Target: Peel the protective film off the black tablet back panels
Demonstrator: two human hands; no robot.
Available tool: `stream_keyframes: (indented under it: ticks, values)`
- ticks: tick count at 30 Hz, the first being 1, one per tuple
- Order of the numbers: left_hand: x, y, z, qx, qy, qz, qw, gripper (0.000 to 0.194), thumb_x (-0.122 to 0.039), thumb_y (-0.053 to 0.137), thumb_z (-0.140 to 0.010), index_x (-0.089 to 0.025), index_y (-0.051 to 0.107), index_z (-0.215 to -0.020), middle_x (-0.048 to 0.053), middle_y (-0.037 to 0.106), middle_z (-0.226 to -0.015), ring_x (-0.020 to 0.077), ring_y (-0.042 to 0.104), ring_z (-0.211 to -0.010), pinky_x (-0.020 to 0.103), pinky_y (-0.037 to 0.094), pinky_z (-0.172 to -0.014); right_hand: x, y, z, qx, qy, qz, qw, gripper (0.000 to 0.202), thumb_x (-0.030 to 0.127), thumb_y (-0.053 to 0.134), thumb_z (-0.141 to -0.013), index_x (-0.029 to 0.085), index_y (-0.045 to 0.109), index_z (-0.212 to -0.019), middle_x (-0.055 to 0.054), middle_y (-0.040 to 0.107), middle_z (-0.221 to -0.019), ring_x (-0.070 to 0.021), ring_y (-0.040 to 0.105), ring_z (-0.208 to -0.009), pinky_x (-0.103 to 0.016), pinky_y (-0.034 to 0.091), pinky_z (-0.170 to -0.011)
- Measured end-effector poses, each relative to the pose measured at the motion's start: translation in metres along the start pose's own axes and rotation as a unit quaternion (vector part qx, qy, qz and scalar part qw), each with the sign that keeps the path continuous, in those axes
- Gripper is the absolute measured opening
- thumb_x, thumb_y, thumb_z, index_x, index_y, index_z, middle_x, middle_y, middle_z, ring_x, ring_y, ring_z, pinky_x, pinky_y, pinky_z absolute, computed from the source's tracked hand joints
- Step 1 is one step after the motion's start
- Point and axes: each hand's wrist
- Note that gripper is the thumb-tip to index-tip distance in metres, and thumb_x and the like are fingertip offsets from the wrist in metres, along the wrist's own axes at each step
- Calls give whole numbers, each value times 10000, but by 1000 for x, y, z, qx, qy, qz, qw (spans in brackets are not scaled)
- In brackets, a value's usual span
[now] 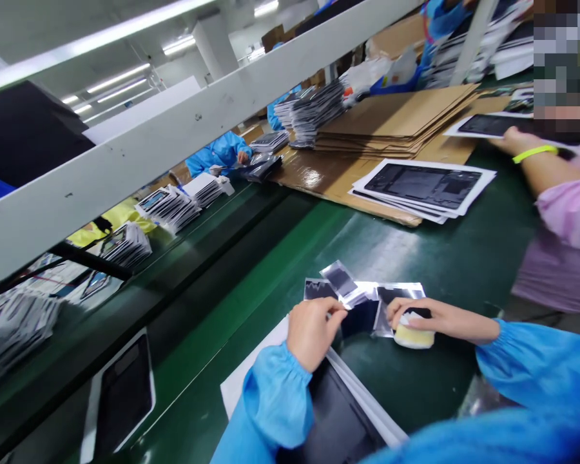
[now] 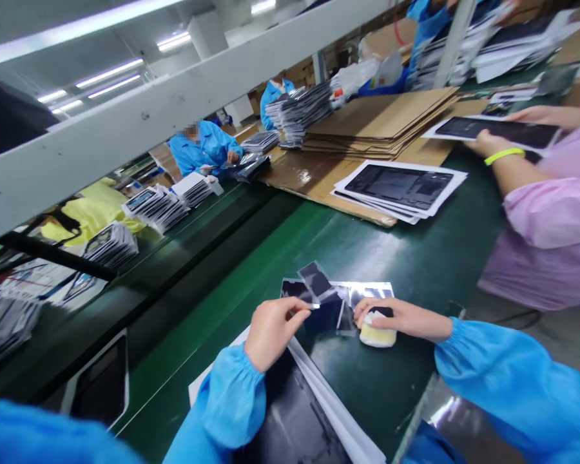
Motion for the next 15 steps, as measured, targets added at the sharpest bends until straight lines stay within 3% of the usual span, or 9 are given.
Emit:
stream_keyframes:
  ticks: [4,7,11,15]
  values:
    - [10,-22,24,-57,-10,-10,998,210,-306,497,-817,-386,691,-828,-94,732,-829,173,670,-753,283,492,-678,18,-11,-2,44,-2,32,999,153,272,631,-465,168,674,-568,-35,653,-716,-181,574,-714,-330,383,-718]
    - [21,-34,43,-102,-37,21,994,224,-380,461,-808,-456,672,-801,-126,720,-851,174,668,-776,284,505,-640,25,-24,1,26,6,36,999,153,250,659,-410,158,666,-533,-42,662,-704,-188,587,-701,-330,389,-710]
    - [46,-44,72,-176,-76,39,981,177,-468,497,-732,-552,653,-732,-194,706,-847,195,672,-803,291,485,-529,20,-47,18,-78,16,17,997,245,266,678,-388,161,668,-609,-57,660,-809,-205,587,-743,-313,409,-691]
    - [72,-52,99,-226,-134,42,964,184,-447,515,-740,-574,645,-763,-222,698,-802,190,664,-803,319,509,-638,-8,-69,33,-224,5,-33,974,353,477,566,-476,269,620,-756,-11,635,-884,-159,574,-729,-250,434,-633]
Point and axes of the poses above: each hand's wrist, its own z-axis away from the middle knuckle, its own y-axis out of the palm, x = y × z
